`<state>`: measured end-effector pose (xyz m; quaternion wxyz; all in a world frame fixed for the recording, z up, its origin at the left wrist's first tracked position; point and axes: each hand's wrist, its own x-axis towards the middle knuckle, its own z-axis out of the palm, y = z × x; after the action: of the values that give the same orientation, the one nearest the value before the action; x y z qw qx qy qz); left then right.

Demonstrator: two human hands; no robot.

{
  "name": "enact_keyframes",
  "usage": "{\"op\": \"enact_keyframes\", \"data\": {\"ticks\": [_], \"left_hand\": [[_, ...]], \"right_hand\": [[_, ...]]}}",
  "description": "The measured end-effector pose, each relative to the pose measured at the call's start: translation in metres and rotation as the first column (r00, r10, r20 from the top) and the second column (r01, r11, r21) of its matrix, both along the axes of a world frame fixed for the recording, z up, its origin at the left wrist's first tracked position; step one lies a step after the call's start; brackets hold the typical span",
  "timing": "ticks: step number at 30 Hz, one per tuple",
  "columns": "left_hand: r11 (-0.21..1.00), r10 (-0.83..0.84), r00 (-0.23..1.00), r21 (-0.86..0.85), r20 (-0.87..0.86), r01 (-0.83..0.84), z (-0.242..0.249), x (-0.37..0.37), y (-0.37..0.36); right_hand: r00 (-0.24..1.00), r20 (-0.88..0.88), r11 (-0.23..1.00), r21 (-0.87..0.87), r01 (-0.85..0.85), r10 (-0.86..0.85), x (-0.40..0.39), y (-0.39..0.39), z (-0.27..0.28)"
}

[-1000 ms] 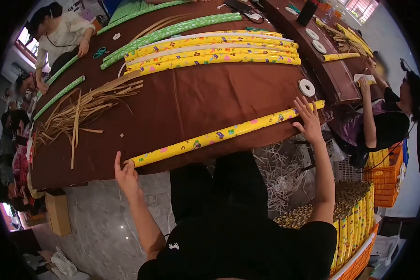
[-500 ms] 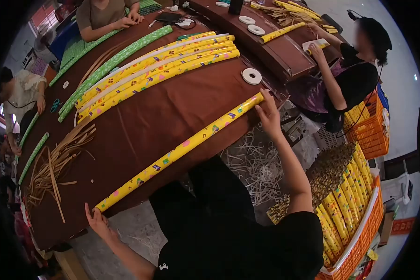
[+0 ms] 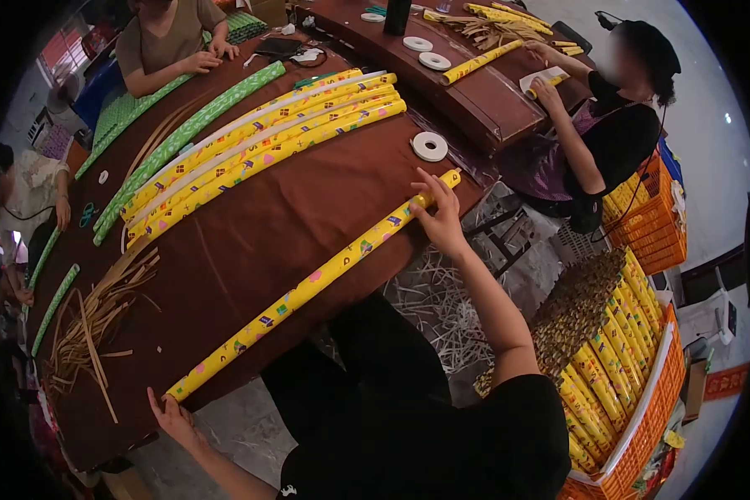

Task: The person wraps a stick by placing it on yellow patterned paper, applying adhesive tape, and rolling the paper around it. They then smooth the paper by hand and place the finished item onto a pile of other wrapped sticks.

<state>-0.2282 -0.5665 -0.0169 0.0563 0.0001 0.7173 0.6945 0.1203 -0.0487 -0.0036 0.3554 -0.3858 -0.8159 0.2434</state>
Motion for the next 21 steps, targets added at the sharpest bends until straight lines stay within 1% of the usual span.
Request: {"op": "enact_keyframes", "data": {"ticks": [1, 2, 3, 5, 6, 8, 9, 10, 11, 12, 13, 14, 15, 16, 17, 19, 21], "left_hand": [[1.000, 0.009, 1.000, -0.003, -0.006, -0.009, -0.001, -0.001, 0.000], [1.000, 0.008, 1.000, -0.003, -0.003, -0.008, -0.001, -0.001, 0.000], [1.000, 0.003, 1.000, -0.006, -0.007, -0.003, -0.002, -0.001, 0.001], [1.000, 0.000, 1.000, -0.006, -0.011, 0.000, -0.001, 0.001, 0.002], [1.000, 0.001, 1.000, 0.000, -0.009, -0.001, 0.001, 0.003, 0.005], [1.000, 0.001, 1.000, 0.011, -0.007, -0.001, 0.003, 0.004, 0.006], [1.000, 0.004, 1.000, -0.004, -0.014, -0.004, 0.002, 0.004, 0.006], [1.000, 0.007, 1.000, -0.019, -0.021, -0.007, 0.002, 0.004, 0.005], [1.000, 0.005, 1.000, -0.012, -0.021, -0.005, 0.002, 0.004, 0.006], [1.000, 0.008, 1.000, -0.005, -0.024, -0.008, 0.002, 0.004, 0.006], [1.000, 0.011, 1.000, 0.002, -0.026, -0.011, 0.000, 0.006, 0.006], [1.000, 0.010, 1.000, 0.004, -0.024, -0.010, -0.003, 0.005, 0.004], [1.000, 0.002, 1.000, 0.010, -0.024, -0.002, -0.004, 0.003, 0.003], [1.000, -0.007, 1.000, 0.016, -0.026, 0.007, -0.006, 0.001, 0.002], [1.000, -0.010, 1.000, 0.016, -0.028, 0.010, -0.007, 0.001, 0.001], [1.000, 0.015, 0.999, -0.012, -0.036, -0.015, -0.005, 0.002, 0.004], [1.000, 0.011, 0.999, -0.005, -0.043, -0.011, -0.005, 0.003, 0.004]], "right_hand": [[0.997, -0.059, 0.995, -0.087, -0.053, 0.048, 0.003, 0.005, 0.002], [0.995, -0.093, 0.993, -0.102, -0.056, 0.046, 0.006, 0.006, 0.004], [0.995, -0.090, 0.993, -0.100, -0.056, 0.047, 0.008, 0.009, 0.001], [0.998, 0.059, 0.999, 0.035, 0.007, -0.009, 0.014, 0.016, -0.010], [0.998, 0.060, 0.999, 0.038, 0.007, -0.009, 0.016, 0.020, -0.011], [0.979, -0.107, 0.985, 0.007, -0.171, 0.171, 0.020, 0.028, -0.013], [0.980, -0.106, 0.986, 0.011, -0.169, 0.169, 0.020, 0.026, -0.011], [0.929, -0.348, 0.973, -0.144, -0.181, 0.122, 0.021, 0.022, -0.010], [0.827, -0.561, 0.931, -0.284, -0.228, 0.032, 0.021, 0.018, -0.009], [0.794, -0.608, 0.914, -0.320, -0.248, 0.003, 0.021, 0.015, -0.005], [0.795, -0.606, 0.916, -0.315, -0.248, 0.006, 0.022, 0.018, -0.006], [0.884, -0.460, 0.954, -0.220, -0.203, 0.082, 0.025, 0.020, -0.010], [0.947, -0.293, 0.978, -0.117, -0.174, 0.133, 0.026, 0.020, -0.009], [0.957, -0.255, 0.985, -0.065, -0.162, 0.140, 0.025, 0.021, -0.009], [0.957, -0.256, 0.985, -0.065, -0.159, 0.138, 0.024, 0.021, -0.008], [0.853, -0.519, 0.909, -0.325, -0.260, 0.059, 0.023, 0.021, -0.007], [0.858, -0.511, 0.915, -0.319, -0.245, 0.052, 0.021, 0.022, -0.009]]}}
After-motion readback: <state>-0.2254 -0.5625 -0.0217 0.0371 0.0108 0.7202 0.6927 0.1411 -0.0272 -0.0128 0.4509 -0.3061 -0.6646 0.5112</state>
